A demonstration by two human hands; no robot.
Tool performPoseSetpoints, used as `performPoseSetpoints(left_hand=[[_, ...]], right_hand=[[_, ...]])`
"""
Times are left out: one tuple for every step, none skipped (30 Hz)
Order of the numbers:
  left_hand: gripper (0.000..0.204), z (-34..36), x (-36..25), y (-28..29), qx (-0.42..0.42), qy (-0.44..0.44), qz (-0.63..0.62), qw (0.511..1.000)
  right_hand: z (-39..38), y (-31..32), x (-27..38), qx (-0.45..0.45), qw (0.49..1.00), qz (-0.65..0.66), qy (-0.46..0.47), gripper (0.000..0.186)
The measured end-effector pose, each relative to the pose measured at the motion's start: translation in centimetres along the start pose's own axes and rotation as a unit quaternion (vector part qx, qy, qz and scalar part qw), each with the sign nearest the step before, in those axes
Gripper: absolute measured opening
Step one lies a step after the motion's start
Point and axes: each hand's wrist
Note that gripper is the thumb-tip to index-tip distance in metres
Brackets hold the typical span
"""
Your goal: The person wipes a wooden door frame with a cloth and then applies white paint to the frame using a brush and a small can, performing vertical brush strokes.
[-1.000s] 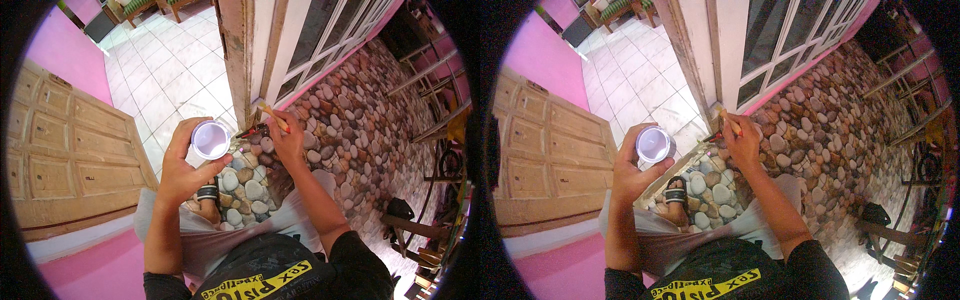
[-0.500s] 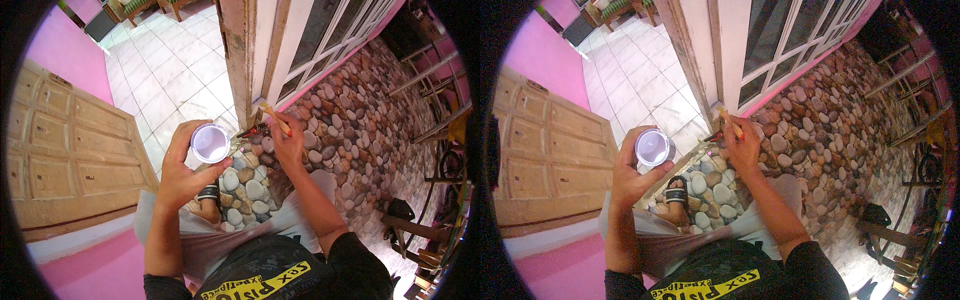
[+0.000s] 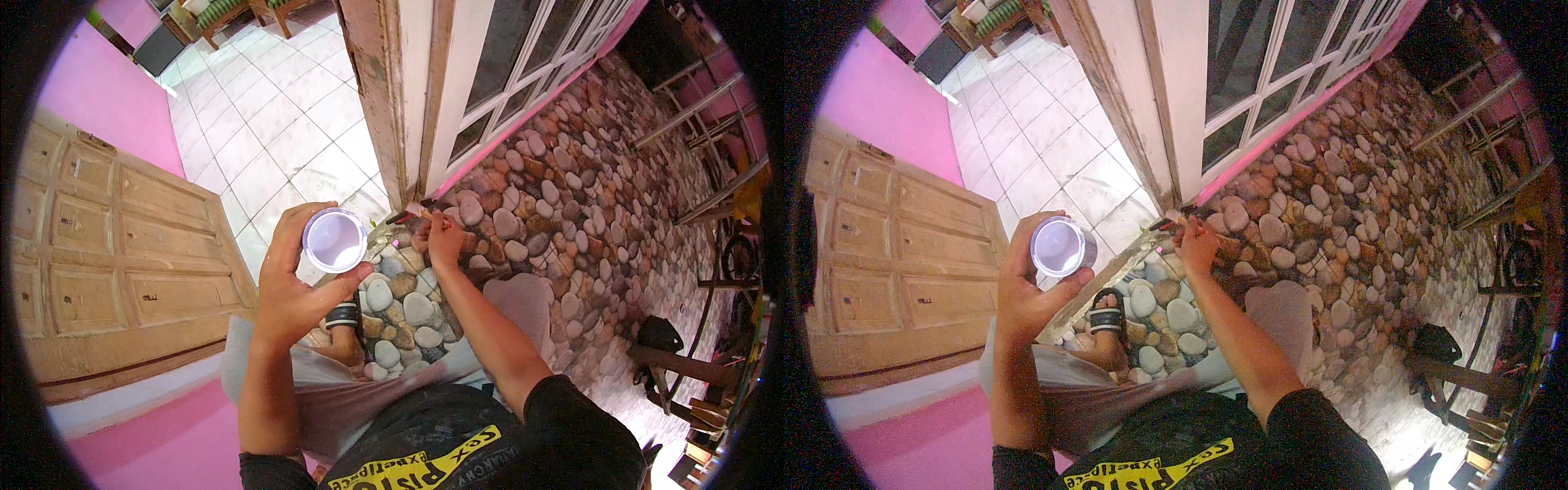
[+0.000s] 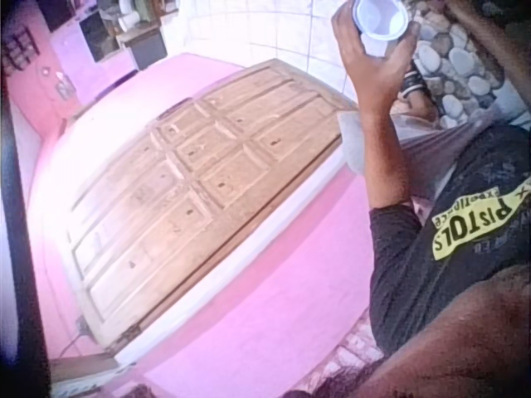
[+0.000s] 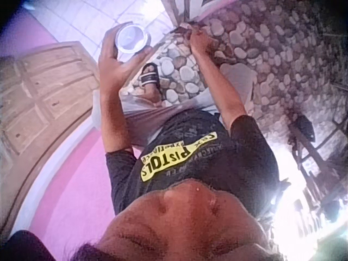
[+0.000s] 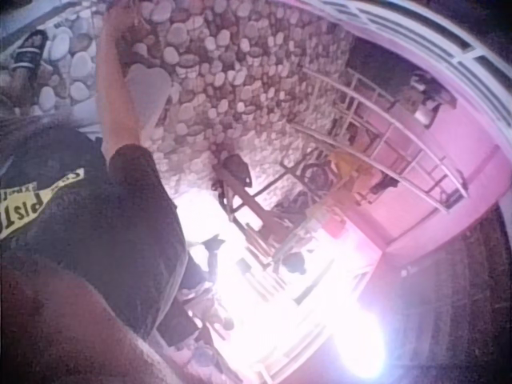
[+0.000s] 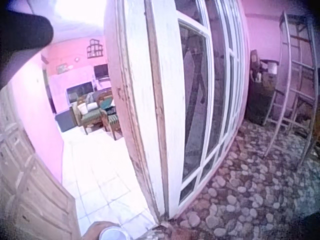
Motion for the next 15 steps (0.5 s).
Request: performPoseSetpoints(left_hand=[[0.064, -0.2, 0.1, 0.0, -0.006, 0.001, -0.004, 1.0], [0.064, -0.3, 0.2, 0.0, -0.004, 0.003, -0.004, 1.0], [0.064, -0.3, 0.2, -0.1, -0.004, 0.008, -0.011, 1.0], [0.065, -0.3, 0.2, -0.1, -0.005, 0.013, -0.017, 1.0], [0.065, -0.2, 0.1, -0.1, -0.004, 0.013, -0.018, 1.0], [0.065, -0.2, 0.0, -0.2, 0.0, 0.018, -0.021, 1.0], [0.065, -0.1, -0.1, -0.3, 0.002, 0.023, -0.025, 0.999], [0.065, -0.2, 0.0, -0.1, 0.001, 0.026, -0.025, 0.999], [0.066, -0.4, 0.1, 0.1, 0.003, 0.022, -0.017, 1.0], [0.066, -0.5, 0.2, 0.1, 0.005, 0.016, -0.012, 1.0], [0.066, -0.5, 0.2, 0.2, 0.004, 0.017, -0.012, 1.0], [0.066, -0.6, 0.3, 0.2, 0.003, 0.02, -0.015, 1.0], [0.066, -0.5, 0.1, 0.3, 0.003, 0.019, -0.018, 1.0], [0.066, -0.4, 0.2, 0.3, 0.003, 0.017, -0.019, 1.0], [0.066, -0.4, 0.2, 0.3, 0.007, 0.021, -0.015, 1.0]], right_hand=[[-0.1, -0.6, 0.1, 0.016, 1.0, 0.019, -0.008, 0.032], [0.0, -1.2, 0.4, 0.015, 1.0, 0.019, -0.01, 0.032], [0.1, -1.6, 0.8, 0.017, 0.999, 0.043, -0.01, 0.032], [0.2, -1.9, 1.1, 0.02, 0.998, 0.067, -0.009, 0.033], [0.2, -2.0, 1.4, 0.019, 0.998, 0.067, -0.009, 0.033], [0.2, -2.0, 1.8, 0.02, 0.998, 0.054, 0.038, 0.032], [0.2, -2.0, 2.0, 0.022, 0.995, 0.04, 0.086, 0.032], [-0.7, -2.4, 2.7, 0.024, 0.995, 0.038, 0.084, 0.032], [-1.8, -2.6, 3.3, 0.031, 0.994, 0.059, 0.082, 0.031], [-3.0, -2.6, 4.4, 0.036, 0.993, 0.079, 0.081, 0.031], [-3.9, -2.4, 4.8, 0.036, 0.993, 0.078, 0.08, 0.031], [-5.1, -2.0, 5.2, 0.034, 0.992, 0.082, 0.086, 0.031], [-6.0, -1.5, 5.4, 0.031, 0.991, 0.086, 0.095, 0.032], [-6.0, -0.8, 4.7, 0.029, 0.991, 0.087, 0.097, 0.032], [-5.5, -0.2, 3.5, 0.029, 0.996, 0.07, 0.054, 0.032]])
Point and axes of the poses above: each hand's wrist, its own z-axis towards the middle knuckle, its own y-axis out of the back of the hand, x = y × z, and after that the axes turned 12 degrees about -y, right-handed
